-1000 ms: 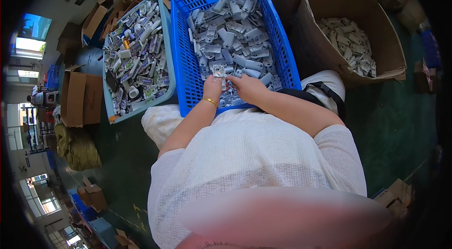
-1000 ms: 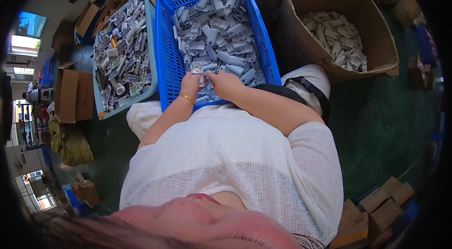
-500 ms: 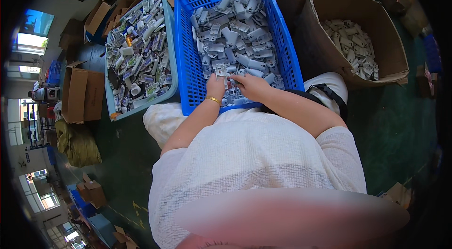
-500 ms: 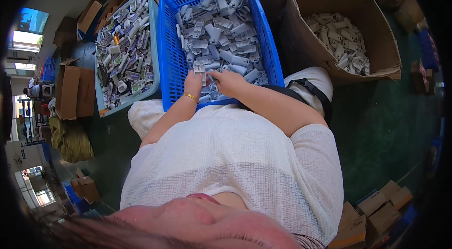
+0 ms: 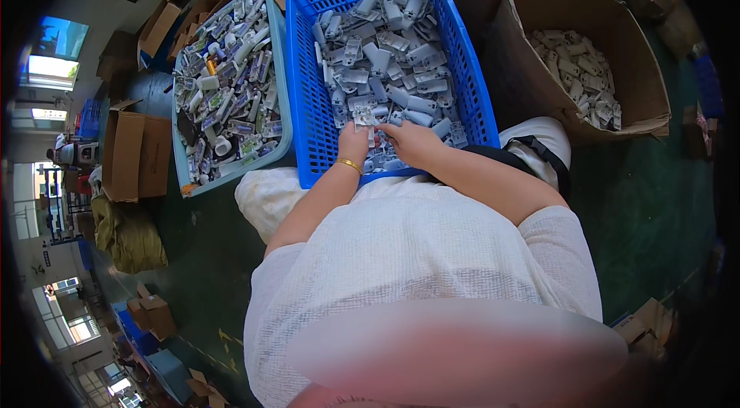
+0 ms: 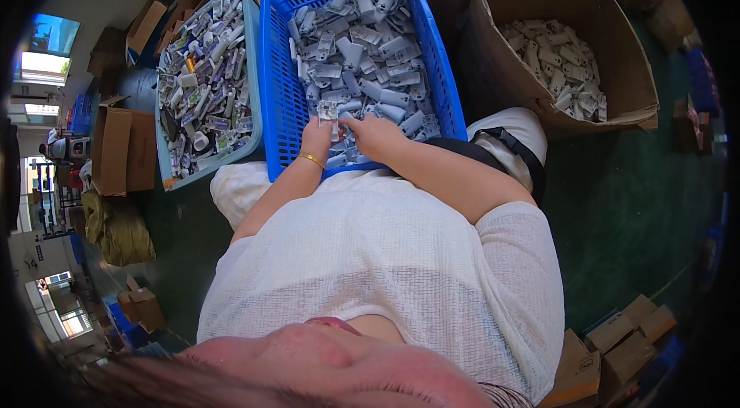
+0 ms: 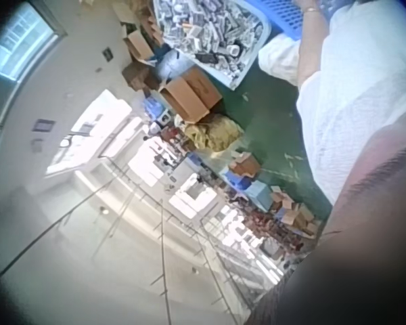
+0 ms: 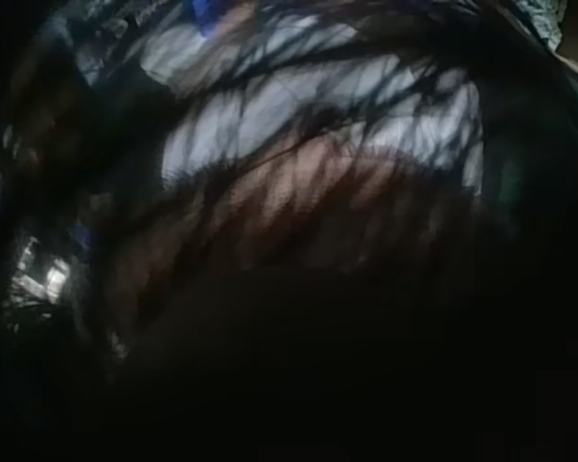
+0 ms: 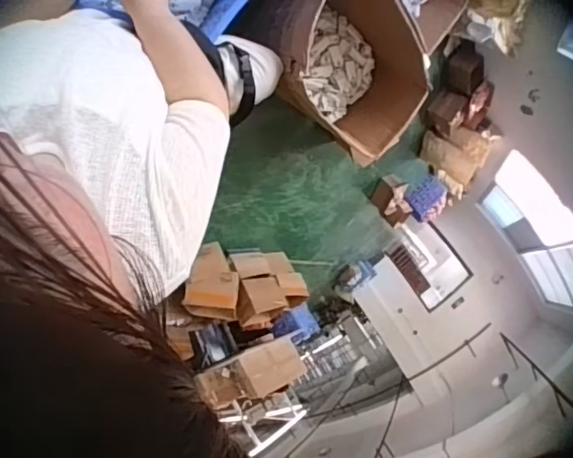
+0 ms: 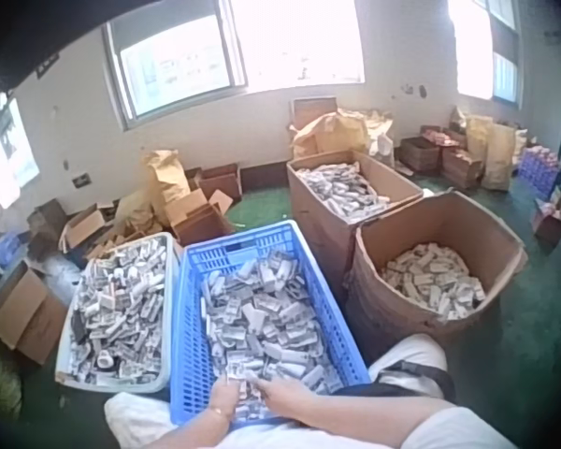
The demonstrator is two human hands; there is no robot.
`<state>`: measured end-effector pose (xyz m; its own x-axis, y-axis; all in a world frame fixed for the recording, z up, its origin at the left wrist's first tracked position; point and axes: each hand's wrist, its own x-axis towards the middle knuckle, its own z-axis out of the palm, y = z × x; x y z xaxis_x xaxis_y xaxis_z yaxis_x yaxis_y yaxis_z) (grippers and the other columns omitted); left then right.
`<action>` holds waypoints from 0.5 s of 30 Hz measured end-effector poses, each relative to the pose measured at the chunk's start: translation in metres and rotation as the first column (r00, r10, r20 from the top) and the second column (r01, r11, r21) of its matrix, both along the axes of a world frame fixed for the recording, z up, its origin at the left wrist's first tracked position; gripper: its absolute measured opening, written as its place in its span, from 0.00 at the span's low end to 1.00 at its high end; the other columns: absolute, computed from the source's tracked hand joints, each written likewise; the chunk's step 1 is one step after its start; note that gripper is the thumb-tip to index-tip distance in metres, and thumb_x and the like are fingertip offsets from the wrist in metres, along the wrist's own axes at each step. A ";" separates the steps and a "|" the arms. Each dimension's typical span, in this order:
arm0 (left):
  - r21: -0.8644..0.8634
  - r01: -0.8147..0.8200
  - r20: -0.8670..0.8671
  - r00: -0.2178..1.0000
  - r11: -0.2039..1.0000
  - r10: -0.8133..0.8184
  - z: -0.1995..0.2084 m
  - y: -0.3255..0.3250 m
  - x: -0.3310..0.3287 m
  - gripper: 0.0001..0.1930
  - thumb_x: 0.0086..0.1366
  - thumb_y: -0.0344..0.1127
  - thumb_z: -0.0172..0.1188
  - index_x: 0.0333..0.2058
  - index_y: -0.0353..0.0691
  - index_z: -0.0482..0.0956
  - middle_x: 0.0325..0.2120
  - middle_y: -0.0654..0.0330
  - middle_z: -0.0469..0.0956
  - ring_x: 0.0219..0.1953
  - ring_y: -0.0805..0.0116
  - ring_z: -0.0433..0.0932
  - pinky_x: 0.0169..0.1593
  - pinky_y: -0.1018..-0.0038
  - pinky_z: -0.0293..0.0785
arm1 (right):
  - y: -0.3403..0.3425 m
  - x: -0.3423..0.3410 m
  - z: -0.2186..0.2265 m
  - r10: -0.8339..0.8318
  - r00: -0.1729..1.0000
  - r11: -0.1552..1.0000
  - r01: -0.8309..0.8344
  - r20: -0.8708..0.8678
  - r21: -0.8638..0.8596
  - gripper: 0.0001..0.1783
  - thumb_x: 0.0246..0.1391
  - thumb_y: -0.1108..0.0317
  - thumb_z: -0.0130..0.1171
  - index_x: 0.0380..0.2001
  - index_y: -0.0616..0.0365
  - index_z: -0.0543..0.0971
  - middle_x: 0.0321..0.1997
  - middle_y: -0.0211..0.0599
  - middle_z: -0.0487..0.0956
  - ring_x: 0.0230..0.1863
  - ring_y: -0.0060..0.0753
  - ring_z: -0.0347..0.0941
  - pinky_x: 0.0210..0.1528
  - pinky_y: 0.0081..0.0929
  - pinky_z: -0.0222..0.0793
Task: Inspecting and sorting small electronic components from a plastic crate.
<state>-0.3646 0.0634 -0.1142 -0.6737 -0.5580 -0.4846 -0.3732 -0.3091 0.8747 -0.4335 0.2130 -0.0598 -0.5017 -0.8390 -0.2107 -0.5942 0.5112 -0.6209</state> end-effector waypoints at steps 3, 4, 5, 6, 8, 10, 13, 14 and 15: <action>0.014 -0.036 -0.020 0.999 0.999 0.037 -0.004 -0.002 0.000 0.08 0.57 0.25 0.45 0.37 0.31 0.66 0.27 0.53 0.74 0.20 0.66 0.76 0.22 0.73 0.76 | -0.004 0.003 0.001 -0.015 1.000 1.000 0.015 -0.005 0.004 0.21 0.52 0.66 0.42 0.51 0.41 0.65 0.35 0.49 0.72 0.35 0.50 0.71 0.36 0.39 0.67; 0.020 -0.042 0.002 0.999 0.999 0.042 -0.001 -0.001 -0.002 0.09 0.57 0.25 0.45 0.38 0.33 0.66 0.27 0.54 0.74 0.21 0.66 0.75 0.25 0.71 0.75 | -0.004 0.002 0.000 -0.021 1.000 1.000 0.021 -0.003 -0.001 0.21 0.52 0.66 0.42 0.51 0.41 0.65 0.35 0.49 0.72 0.35 0.50 0.71 0.36 0.39 0.67; 0.026 -0.048 0.025 0.999 0.998 0.048 0.001 0.001 -0.003 0.10 0.57 0.25 0.44 0.39 0.35 0.66 0.27 0.54 0.73 0.22 0.66 0.74 0.27 0.70 0.75 | -0.004 0.002 -0.001 -0.023 1.000 1.000 0.023 -0.004 0.001 0.21 0.52 0.66 0.42 0.51 0.41 0.65 0.35 0.49 0.72 0.35 0.50 0.71 0.36 0.39 0.67; 0.027 -0.047 0.024 0.999 0.999 0.047 0.001 0.002 -0.005 0.10 0.57 0.25 0.44 0.39 0.35 0.66 0.27 0.54 0.73 0.22 0.66 0.74 0.27 0.70 0.75 | -0.003 0.002 -0.002 -0.034 0.999 0.999 0.034 -0.012 -0.013 0.21 0.51 0.66 0.43 0.51 0.42 0.65 0.34 0.49 0.72 0.35 0.50 0.71 0.35 0.39 0.67; 0.055 -0.066 0.047 0.997 0.996 0.063 0.001 0.003 -0.005 0.10 0.57 0.25 0.44 0.39 0.36 0.66 0.28 0.54 0.73 0.23 0.66 0.74 0.27 0.71 0.75 | -0.003 0.003 -0.002 -0.041 0.999 0.999 0.041 -0.017 -0.029 0.21 0.51 0.67 0.43 0.50 0.42 0.65 0.34 0.49 0.72 0.34 0.49 0.71 0.35 0.39 0.68; 0.072 -0.060 0.054 0.997 0.996 0.056 0.003 0.004 -0.006 0.10 0.57 0.25 0.44 0.39 0.36 0.66 0.28 0.54 0.73 0.23 0.66 0.74 0.28 0.71 0.75 | -0.002 0.003 -0.002 -0.054 0.998 0.998 0.053 -0.044 -0.015 0.20 0.51 0.67 0.44 0.50 0.42 0.65 0.33 0.49 0.72 0.35 0.49 0.71 0.34 0.39 0.68; 0.147 -0.086 0.060 0.995 0.985 0.078 0.007 0.009 -0.010 0.11 0.57 0.25 0.44 0.40 0.36 0.66 0.29 0.54 0.73 0.24 0.66 0.74 0.29 0.70 0.76 | -0.006 0.002 -0.008 -0.085 0.996 0.996 0.085 -0.035 -0.001 0.20 0.51 0.66 0.43 0.50 0.42 0.65 0.35 0.49 0.73 0.35 0.49 0.71 0.35 0.39 0.68; 0.203 -0.119 0.060 0.992 0.972 0.109 0.008 0.010 -0.011 0.11 0.57 0.25 0.43 0.40 0.36 0.65 0.29 0.55 0.73 0.24 0.67 0.74 0.30 0.70 0.76 | -0.007 0.000 -0.007 -0.085 0.996 0.996 0.085 -0.035 -0.002 0.20 0.51 0.66 0.43 0.50 0.42 0.65 0.35 0.49 0.73 0.35 0.49 0.71 0.35 0.39 0.68; 0.202 -0.119 0.059 0.992 0.972 0.109 0.009 0.010 -0.011 0.11 0.57 0.25 0.43 0.40 0.36 0.65 0.29 0.55 0.73 0.24 0.67 0.74 0.30 0.70 0.76 | -0.007 -0.003 -0.006 -0.075 0.997 0.997 0.075 -0.009 0.016 0.20 0.51 0.66 0.43 0.50 0.42 0.66 0.35 0.48 0.73 0.35 0.49 0.71 0.35 0.39 0.68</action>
